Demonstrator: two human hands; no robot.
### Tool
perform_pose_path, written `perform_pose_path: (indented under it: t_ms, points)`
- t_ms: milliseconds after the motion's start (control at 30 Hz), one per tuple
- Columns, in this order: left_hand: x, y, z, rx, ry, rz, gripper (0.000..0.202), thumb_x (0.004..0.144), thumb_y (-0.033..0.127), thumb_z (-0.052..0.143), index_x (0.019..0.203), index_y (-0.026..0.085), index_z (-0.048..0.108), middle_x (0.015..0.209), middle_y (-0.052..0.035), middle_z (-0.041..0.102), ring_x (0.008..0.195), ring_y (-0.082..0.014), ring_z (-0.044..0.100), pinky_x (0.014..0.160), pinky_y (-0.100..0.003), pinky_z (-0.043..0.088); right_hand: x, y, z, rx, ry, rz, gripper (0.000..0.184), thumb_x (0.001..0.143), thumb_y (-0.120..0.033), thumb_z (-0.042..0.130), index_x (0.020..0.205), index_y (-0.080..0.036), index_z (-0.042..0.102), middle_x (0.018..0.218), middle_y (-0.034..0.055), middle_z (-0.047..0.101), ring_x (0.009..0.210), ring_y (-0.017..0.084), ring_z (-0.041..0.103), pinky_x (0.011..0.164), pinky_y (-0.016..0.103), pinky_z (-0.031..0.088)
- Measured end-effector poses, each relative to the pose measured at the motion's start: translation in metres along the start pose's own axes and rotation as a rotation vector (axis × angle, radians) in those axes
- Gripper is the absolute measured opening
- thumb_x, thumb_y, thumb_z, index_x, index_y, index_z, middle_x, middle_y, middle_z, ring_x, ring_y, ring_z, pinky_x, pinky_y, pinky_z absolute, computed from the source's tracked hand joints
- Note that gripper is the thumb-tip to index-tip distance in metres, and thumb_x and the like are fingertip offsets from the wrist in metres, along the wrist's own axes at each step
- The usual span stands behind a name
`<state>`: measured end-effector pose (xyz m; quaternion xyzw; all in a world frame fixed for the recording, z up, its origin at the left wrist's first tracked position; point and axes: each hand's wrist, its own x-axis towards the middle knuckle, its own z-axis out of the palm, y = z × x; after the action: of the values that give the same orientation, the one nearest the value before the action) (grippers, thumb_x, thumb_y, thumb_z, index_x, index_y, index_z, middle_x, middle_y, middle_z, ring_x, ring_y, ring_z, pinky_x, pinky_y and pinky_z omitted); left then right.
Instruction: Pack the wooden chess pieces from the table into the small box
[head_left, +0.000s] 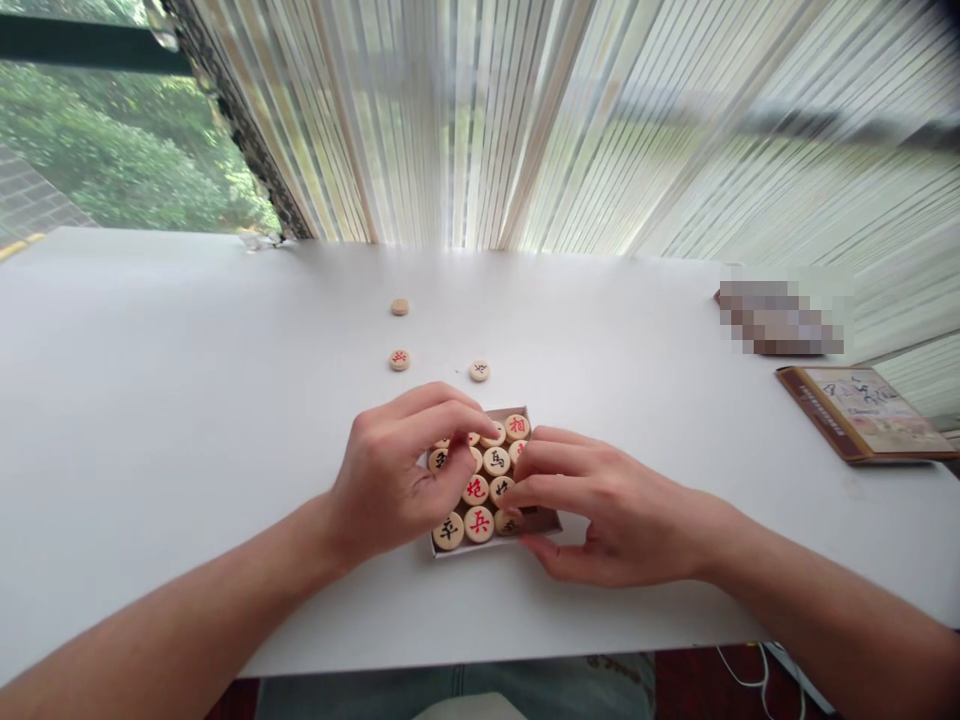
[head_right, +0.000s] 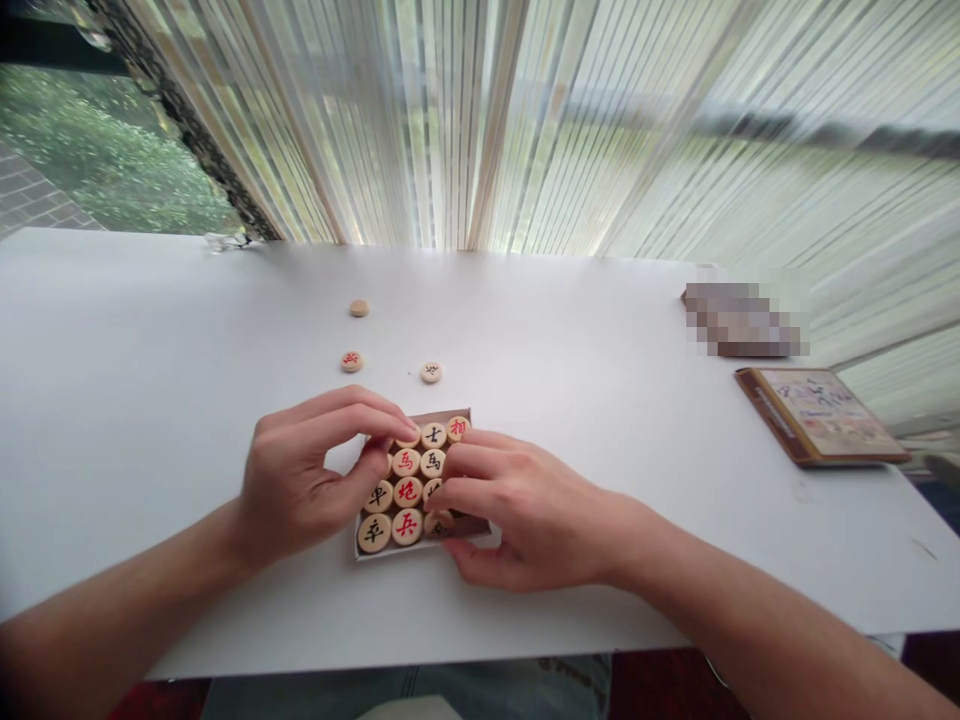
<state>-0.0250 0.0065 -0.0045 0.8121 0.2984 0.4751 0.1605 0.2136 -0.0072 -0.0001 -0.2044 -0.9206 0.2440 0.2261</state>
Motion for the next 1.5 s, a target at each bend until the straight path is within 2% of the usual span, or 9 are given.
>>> perform_pose_path:
  t_ms: [267, 367, 733, 1200, 1500]
  points:
    - [-0.001, -0.002, 0.0, 0.008, -0.007, 0.009, 0.028, 0.083, -0.006, 0.058, 0.09, 0.013, 0.077, 0.091, -0.005, 0.078, 0.083, -0.0121, 0.074, 0.078, -0.022, 0.059, 0.0, -0.001, 0.0, -0.018, 0.048, -0.045, 0.014, 0.092, -0.008, 0.067, 0.101, -0.016, 0.075, 0.081, 0.0042, 0.069, 0.074, 0.019, 0.056, 0.074, 0.033, 0.051]
    - [-0.001, -0.002, 0.0, 0.008, -0.006, 0.013, 0.027, 0.084, -0.006, 0.058, 0.09, 0.013, 0.077, 0.091, -0.0051, 0.078, 0.083, -0.0121, 0.074, 0.078, -0.022, 0.059, -0.001, 0.001, 0.002, -0.033, 0.064, -0.05, 0.013, 0.096, -0.008, 0.066, 0.101, -0.015, 0.076, 0.082, 0.0058, 0.071, 0.075, 0.019, 0.059, 0.074, 0.033, 0.05]
    - [-0.001, -0.002, 0.0, 0.014, -0.014, 0.018, 0.028, 0.085, -0.006, 0.058, 0.091, 0.013, 0.076, 0.09, -0.0051, 0.078, 0.082, -0.012, 0.074, 0.076, -0.022, 0.059, -0.001, 0.001, 0.006, -0.165, 0.088, -0.07, 0.02, 0.099, -0.009, 0.063, 0.082, -0.014, 0.073, 0.081, 0.0071, 0.069, 0.074, 0.019, 0.053, 0.071, 0.033, 0.046]
    - [0.001, 0.0, 0.001, 0.037, -0.014, 0.013, 0.028, 0.085, -0.004, 0.058, 0.09, 0.017, 0.075, 0.089, -0.0034, 0.078, 0.08, -0.0129, 0.074, 0.074, -0.024, 0.06, 0.001, -0.004, 0.008, -0.175, 0.108, -0.052, 0.017, 0.101, -0.012, 0.061, 0.087, -0.017, 0.069, 0.082, 0.0058, 0.07, 0.075, 0.019, 0.055, 0.073, 0.033, 0.048]
    - [0.001, -0.001, 0.001, 0.031, -0.013, 0.007, 0.027, 0.086, -0.004, 0.057, 0.09, 0.016, 0.075, 0.089, -0.004, 0.078, 0.08, -0.013, 0.074, 0.074, -0.023, 0.06, 0.0, -0.005, 0.01, -0.226, 0.1, -0.022, 0.018, 0.102, -0.018, 0.063, 0.087, -0.014, 0.072, 0.08, 0.0058, 0.068, 0.073, 0.019, 0.052, 0.07, 0.034, 0.046]
